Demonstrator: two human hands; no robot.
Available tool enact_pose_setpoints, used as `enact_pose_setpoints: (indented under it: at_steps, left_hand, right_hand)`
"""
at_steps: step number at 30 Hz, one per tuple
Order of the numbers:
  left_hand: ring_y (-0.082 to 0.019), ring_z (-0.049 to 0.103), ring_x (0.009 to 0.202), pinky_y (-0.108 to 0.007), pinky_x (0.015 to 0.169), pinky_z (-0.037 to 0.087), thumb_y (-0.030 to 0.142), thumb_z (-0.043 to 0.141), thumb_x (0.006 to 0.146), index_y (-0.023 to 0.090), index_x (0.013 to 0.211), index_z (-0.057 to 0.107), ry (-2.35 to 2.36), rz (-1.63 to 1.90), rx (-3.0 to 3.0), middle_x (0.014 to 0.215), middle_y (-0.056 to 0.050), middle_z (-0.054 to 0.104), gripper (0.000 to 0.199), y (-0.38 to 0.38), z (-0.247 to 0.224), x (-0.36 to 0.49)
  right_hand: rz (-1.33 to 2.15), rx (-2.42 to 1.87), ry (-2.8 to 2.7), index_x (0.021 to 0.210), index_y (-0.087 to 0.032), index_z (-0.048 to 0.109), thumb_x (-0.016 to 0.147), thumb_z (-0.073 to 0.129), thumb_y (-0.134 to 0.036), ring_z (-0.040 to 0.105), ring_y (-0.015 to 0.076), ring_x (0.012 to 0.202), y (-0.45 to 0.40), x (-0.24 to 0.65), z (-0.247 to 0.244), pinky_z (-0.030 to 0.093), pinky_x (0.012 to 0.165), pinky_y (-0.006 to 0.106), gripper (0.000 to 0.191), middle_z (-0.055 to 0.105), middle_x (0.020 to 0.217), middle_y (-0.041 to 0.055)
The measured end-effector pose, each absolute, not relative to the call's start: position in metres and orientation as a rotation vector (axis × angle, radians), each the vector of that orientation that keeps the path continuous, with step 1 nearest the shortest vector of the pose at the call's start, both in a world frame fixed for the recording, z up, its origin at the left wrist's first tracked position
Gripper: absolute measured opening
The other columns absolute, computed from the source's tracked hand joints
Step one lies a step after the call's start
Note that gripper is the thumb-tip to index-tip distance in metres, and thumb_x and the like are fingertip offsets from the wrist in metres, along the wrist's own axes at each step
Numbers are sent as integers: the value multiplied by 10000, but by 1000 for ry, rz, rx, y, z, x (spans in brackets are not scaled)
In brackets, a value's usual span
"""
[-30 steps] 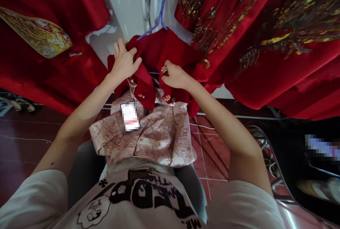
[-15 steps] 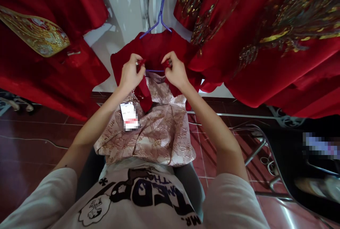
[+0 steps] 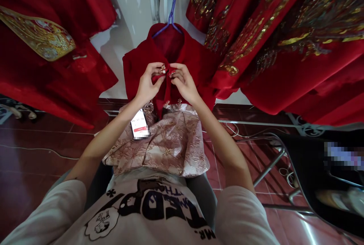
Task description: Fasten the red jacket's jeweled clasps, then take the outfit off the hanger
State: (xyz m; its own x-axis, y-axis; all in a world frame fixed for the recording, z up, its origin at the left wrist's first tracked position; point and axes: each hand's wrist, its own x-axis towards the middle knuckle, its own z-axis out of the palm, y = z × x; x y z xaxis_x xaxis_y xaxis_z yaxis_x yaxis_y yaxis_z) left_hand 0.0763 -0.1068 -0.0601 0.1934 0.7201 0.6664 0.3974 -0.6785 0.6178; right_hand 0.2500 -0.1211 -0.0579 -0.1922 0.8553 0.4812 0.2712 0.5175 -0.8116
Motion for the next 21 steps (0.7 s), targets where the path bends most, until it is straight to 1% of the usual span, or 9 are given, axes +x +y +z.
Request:
enact_pose_setpoints:
  at_steps: [3,7,9,13,16,21]
  left_hand:
    - [-182,705,1030,-325,900,580,149,642,916,266,1213,566,1123,1532,2080,1067,-45,707,328,-105,-63,77]
    - [-157,713,958,-284,828,588,161,651,922,234,1052,604,1113,1526,2053,999,-33,722,156,-102,-66,73]
    - [-150,712,946,-277,822,584,152,656,916,225,1015,604,1091,1511,2062,996,-31,723,134,-102,-66,72]
    - [-157,708,963,-287,836,577,133,674,897,241,1116,598,1051,1460,2087,989,-31,714,255,-104,-65,68]
    - [-160,701,960,-295,833,572,133,678,890,262,1189,583,1014,1391,2129,985,-29,698,340,-104,-62,66]
    - [-169,670,971,-328,851,562,136,656,893,288,1227,570,927,1291,2196,1011,-32,656,377,-102,-56,64]
  right_hand:
    - [656,-995,-1705,1279,-334,519,922,523,-635,634,203,1052,-126,246,-57,578,929,388,467,612,1109,56]
    - [553,-1014,-1675,1291,-326,530,926,531,-655,653,209,1039,-133,242,-58,591,915,390,491,626,1095,61]
    - [523,-1008,-1664,1286,-321,532,925,543,-650,661,200,1012,-135,240,-59,598,899,375,488,636,1092,57]
    - [494,-1029,-1655,1288,-314,537,918,561,-651,671,186,959,-136,239,-56,613,842,352,500,659,1073,49]
    - [486,-1046,-1669,1290,-308,549,915,565,-654,674,183,962,-136,239,-53,618,816,334,511,668,1089,48]
    - [485,-1036,-1688,1287,-305,571,930,571,-615,675,180,995,-136,239,-53,620,813,316,472,671,1105,41]
